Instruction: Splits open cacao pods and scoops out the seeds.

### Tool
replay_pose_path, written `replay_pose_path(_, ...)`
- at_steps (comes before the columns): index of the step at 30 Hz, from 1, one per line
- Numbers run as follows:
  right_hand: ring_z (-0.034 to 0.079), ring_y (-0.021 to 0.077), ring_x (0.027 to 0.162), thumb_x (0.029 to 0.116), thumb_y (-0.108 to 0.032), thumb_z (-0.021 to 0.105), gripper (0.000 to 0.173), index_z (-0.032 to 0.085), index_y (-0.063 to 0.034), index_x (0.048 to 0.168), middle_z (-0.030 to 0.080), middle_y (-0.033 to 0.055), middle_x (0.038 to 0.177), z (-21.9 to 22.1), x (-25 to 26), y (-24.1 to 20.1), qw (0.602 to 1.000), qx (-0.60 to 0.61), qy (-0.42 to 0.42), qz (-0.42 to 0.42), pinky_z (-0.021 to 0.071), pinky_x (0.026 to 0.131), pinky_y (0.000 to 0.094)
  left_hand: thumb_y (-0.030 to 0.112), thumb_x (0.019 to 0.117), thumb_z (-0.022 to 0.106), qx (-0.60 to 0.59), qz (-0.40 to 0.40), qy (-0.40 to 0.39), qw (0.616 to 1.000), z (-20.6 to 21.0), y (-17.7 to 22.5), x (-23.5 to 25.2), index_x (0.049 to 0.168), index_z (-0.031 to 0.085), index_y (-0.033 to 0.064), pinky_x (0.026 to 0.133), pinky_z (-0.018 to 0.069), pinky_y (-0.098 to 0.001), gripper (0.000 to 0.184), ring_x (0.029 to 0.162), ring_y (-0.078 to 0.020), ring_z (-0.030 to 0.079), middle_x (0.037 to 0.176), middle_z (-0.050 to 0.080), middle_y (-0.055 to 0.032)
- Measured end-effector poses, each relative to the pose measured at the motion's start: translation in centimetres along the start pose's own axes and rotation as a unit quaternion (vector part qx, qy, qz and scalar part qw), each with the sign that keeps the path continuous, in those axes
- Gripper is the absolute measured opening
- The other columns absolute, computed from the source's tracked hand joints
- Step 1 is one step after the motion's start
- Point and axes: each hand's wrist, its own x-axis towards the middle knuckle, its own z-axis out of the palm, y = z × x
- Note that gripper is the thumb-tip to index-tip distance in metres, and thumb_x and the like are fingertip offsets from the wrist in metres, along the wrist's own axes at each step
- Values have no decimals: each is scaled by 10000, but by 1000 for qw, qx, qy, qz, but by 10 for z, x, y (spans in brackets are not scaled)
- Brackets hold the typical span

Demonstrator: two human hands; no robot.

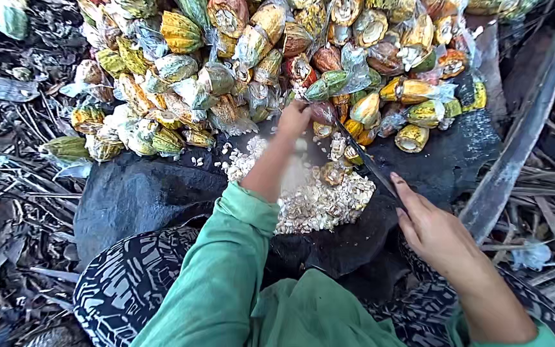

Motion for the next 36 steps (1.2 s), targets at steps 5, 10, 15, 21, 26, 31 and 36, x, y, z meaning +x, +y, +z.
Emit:
replay_pose_path(5,653,238,664,1048,-250,397,522,462,-56,1529,695,148,1002,-15,-12,-5,995,83,36,-30,537,531,397,362,941,705,69,-230,0,971,30,-127,25,1584,285,59,1011,447,-704,826,1306,-566,477,1494,366,-403)
replay_pose_path(10,617,189,696,1078,-265,398,508,409,-85,1553,662,137,987,-18,-12,-3,990,135,23,-27,518,565,318,32,838,768,227,-116,-73,964,53,-135,36,1525,416,-4,1092,354,-712,773,1414,-572,326,1606,284,-304)
replay_pose_path(15,621,188,683,1081,-287,394,507,437,-81,1542,676,134,983,-17,-7,-9,991,126,35,-39,521,565,324,265,871,788,325,-35,-198,924,62,-117,8,1466,505,93,973,441,-740,680,1307,-551,482,1490,426,-337)
replay_pose_path(21,641,221,701,1005,-177,396,566,409,-61,1558,682,132,985,-14,2,-27,985,149,49,-71,564,611,404,122,811,781,337,53,-314,886,92,-76,-66,1364,619,102,925,499,-674,576,1189,-469,591,1439,502,-272)
replay_pose_path(26,649,190,691,1016,-180,376,612,283,-129,1619,684,112,1021,-14,12,-45,962,254,67,-77,579,645,419,-16,782,761,162,80,-246,952,40,-45,-107,1383,588,81,1010,480,-602,633,1267,-408,550,1420,522,-247)
replay_pose_path(31,613,90,609,1059,-158,364,601,204,-152,1639,676,77,1107,-13,19,-57,924,352,54,-137,569,580,280,-63,761,649,-81,129,-115,982,-82,13,-165,1439,455,45,919,548,-467,714,1120,-255,636,1323,613,-168)
replay_pose_path(36,605,169,557,1081,-206,342,556,273,-92,1621,679,107,849,1,14,-80,936,295,7,-191,573,563,376,619,837,713,-390,218,-12,894,-154,15,-217,1261,597,258,783,606,-331,569,976,-109,687,1171,695,25)
